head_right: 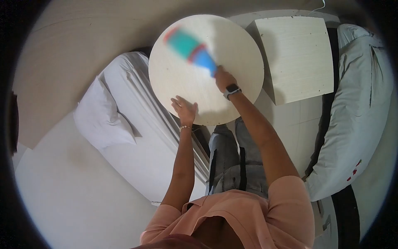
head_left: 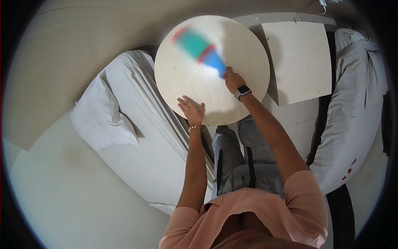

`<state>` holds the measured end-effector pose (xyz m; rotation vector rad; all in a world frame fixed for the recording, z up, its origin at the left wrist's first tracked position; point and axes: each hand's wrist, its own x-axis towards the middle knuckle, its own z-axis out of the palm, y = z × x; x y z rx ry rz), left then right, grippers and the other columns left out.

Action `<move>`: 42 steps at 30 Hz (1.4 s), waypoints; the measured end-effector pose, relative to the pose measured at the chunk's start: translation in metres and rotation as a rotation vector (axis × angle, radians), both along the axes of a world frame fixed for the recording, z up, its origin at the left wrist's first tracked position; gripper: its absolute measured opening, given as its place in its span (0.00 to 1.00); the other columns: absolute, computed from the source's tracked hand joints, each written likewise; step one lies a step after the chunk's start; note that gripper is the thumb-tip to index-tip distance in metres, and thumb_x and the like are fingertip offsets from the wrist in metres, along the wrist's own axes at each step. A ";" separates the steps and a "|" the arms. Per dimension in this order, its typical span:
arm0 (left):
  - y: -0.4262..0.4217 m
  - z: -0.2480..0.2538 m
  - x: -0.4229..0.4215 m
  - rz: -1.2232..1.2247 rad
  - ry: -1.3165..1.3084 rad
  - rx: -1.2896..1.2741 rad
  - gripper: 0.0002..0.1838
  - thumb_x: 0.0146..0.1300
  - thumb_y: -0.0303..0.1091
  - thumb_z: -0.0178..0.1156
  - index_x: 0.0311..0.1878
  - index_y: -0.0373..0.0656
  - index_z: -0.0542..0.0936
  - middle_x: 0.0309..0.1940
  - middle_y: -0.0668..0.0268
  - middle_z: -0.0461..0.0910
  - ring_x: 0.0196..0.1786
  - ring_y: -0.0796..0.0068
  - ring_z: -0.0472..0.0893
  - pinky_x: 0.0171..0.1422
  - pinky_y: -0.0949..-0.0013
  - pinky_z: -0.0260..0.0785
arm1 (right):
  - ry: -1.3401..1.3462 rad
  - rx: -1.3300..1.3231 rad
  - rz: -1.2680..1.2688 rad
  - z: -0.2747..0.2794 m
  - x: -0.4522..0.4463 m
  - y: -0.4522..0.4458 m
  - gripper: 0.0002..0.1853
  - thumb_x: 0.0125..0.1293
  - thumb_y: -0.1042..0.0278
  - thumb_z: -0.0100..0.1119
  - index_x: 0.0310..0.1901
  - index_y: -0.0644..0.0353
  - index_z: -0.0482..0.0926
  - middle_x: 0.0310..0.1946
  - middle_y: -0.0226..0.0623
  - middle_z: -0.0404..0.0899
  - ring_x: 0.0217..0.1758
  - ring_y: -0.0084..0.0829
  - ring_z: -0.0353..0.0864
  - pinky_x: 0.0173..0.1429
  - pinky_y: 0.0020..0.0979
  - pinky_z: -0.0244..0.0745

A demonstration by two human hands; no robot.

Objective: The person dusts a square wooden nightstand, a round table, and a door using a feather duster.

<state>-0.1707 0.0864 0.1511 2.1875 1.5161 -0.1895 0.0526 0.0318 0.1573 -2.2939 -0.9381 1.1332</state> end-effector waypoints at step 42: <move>0.010 0.030 0.067 -0.159 0.257 -0.153 0.49 0.47 0.57 0.59 0.67 0.52 0.44 0.67 0.53 0.27 0.66 0.37 0.33 0.55 0.33 0.53 | -0.030 -0.110 -0.312 -0.006 -0.020 -0.043 0.13 0.63 0.60 0.42 0.44 0.59 0.62 0.29 0.52 0.77 0.33 0.52 0.76 0.37 0.48 0.70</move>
